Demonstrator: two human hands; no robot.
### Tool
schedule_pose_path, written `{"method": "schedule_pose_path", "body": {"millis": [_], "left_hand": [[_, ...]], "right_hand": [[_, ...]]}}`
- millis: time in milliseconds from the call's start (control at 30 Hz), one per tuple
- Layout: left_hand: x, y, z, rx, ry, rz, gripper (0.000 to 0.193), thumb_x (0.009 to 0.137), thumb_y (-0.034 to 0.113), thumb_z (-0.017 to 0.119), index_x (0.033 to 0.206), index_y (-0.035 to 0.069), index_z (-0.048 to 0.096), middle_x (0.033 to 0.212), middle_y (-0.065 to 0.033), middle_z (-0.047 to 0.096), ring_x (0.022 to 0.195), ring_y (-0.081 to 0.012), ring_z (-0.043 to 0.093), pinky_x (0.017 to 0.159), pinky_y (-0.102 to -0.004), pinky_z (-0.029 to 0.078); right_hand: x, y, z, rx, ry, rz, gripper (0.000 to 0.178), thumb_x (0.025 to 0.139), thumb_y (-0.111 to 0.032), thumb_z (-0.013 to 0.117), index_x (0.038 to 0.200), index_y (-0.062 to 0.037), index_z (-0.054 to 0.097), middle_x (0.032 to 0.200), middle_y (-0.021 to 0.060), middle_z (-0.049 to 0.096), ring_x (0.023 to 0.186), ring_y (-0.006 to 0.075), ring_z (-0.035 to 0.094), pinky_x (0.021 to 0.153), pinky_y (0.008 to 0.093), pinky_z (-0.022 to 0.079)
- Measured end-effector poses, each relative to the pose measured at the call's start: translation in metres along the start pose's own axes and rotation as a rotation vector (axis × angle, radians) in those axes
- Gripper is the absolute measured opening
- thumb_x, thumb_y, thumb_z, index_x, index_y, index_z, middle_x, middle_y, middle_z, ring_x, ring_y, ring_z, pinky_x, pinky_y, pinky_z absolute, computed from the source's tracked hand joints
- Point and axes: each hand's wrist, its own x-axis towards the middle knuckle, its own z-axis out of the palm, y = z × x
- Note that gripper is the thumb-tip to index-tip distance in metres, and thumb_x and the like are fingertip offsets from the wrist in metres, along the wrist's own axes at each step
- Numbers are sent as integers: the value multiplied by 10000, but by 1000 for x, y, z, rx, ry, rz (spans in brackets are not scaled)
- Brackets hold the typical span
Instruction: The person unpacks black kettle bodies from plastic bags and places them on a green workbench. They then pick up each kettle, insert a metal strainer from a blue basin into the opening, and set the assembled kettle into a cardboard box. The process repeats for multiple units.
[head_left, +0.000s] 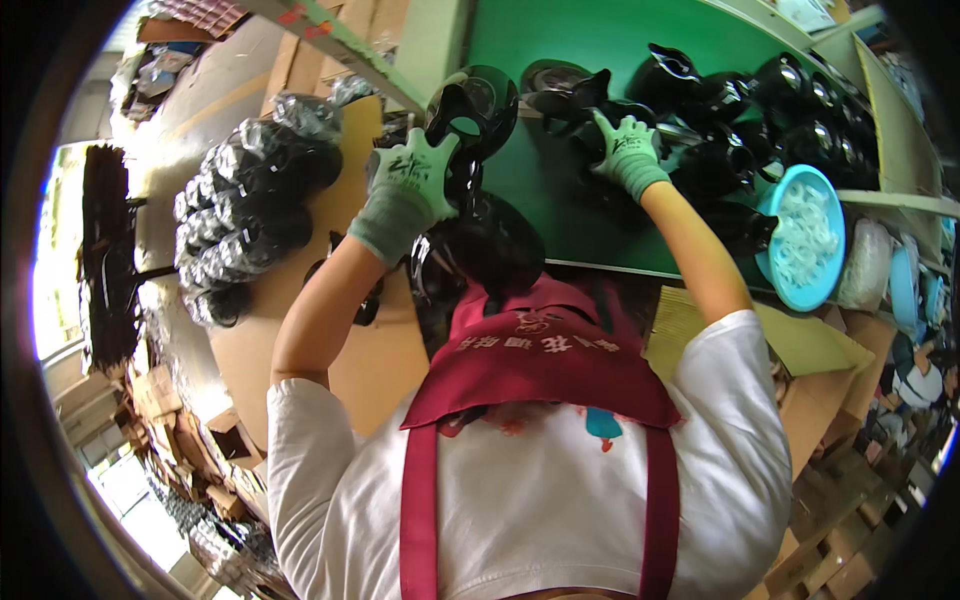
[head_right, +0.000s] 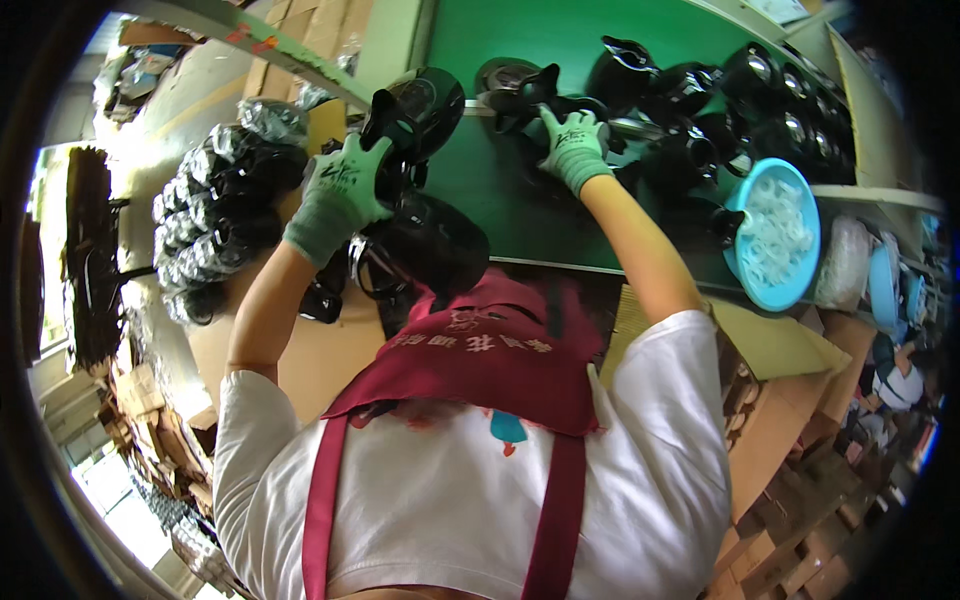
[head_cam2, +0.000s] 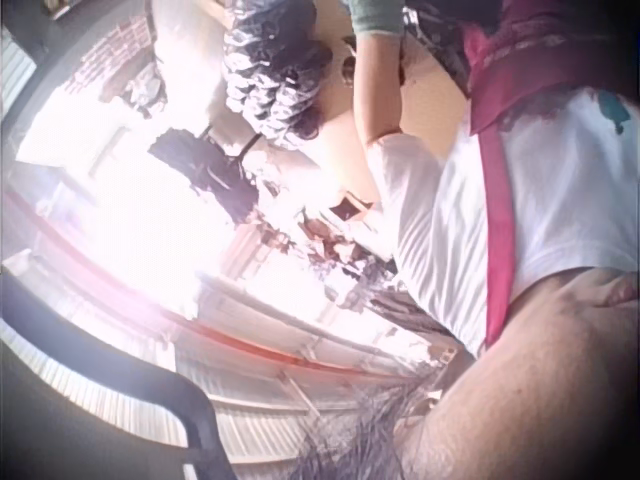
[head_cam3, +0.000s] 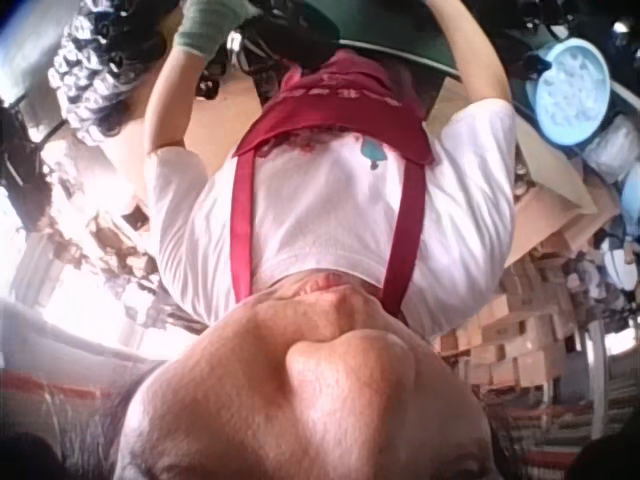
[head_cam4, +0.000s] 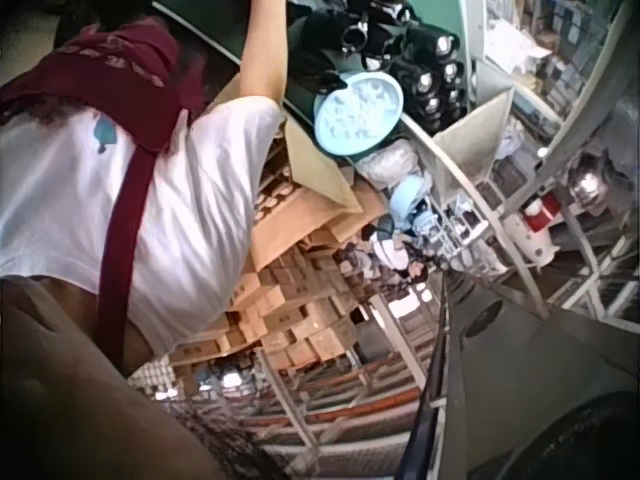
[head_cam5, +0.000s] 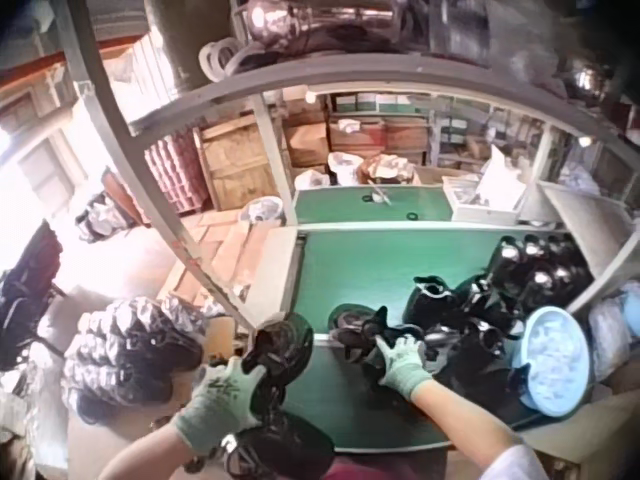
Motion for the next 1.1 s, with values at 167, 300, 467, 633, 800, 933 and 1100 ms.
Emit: {"method": "schedule_pose_path", "body": {"millis": [167, 300, 467, 633, 800, 933, 1100], "left_hand": [[66, 17, 103, -256, 331, 27, 801, 672, 460, 820, 1371, 192, 537, 1348, -269, 481, 1092, -471, 574, 825, -532, 536], [72, 12, 141, -252, 99, 52, 1048, 626, 516, 850, 1518, 215, 391, 1320, -251, 462, 1249, -412, 468, 1007, -545, 411], [-46, -49, 120, -393, 500, -303, 895, 659, 461, 852, 1416, 150, 491, 1374, -136, 481, 1301, -363, 432, 1086, -526, 318], [-212, -140, 212, -314, 425, -1163, 802, 760, 410, 812, 1418, 120, 456, 1276, -200, 530, 1190, -400, 530, 962, -505, 474], [-295, -130, 289, -340, -29, -1079, 1143, 620, 569, 847, 1539, 155, 308, 1514, -235, 324, 1377, -449, 359, 1055, -569, 393], [-284, -88, 292, -356, -278, -984, 1402, 526, 610, 875, 1614, 163, 113, 1643, -251, 6, 1483, -530, 76, 1060, -753, 217], [-262, -105, 303, -434, -254, -1042, 1461, 502, 726, 822, 1611, 110, 98, 1634, -257, 70, 1490, -528, 60, 1066, -774, 144]], "right_hand": [[-63, 5, 6, 442, 630, -128, 609, 816, -361, 751, 1339, -121, 552, 1200, 145, 624, 1095, 349, 593, 907, 473, 469], [-108, -55, 24, 854, 519, -397, 719, 787, -233, 790, 1439, -132, 504, 1392, 133, 563, 1250, 314, 537, 1013, 452, 442], [-109, -127, 59, 592, 305, -347, 961, 723, -375, 825, 1552, -316, 343, 1611, 224, 220, 1388, 437, 368, 1091, 523, 363], [-95, -143, 81, 460, 324, -172, 917, 641, -182, 884, 1448, -253, 454, 1599, 217, 229, 1386, 433, 360, 1102, 523, 373], [-102, -160, 54, 351, 590, -74, 788, 723, -103, 767, 1445, -157, 457, 1564, 231, 306, 1343, 451, 425, 1087, 511, 404], [-119, -224, -28, 605, 801, -470, 616, 760, -12, 609, 1367, -98, 556, 1427, 218, 491, 1298, 407, 486, 1036, 505, 425], [-86, -394, -30, 719, 352, -773, 773, 829, -276, 740, 1502, -140, 385, 1534, 217, 346, 1354, 418, 402, 1073, 512, 367]]}}
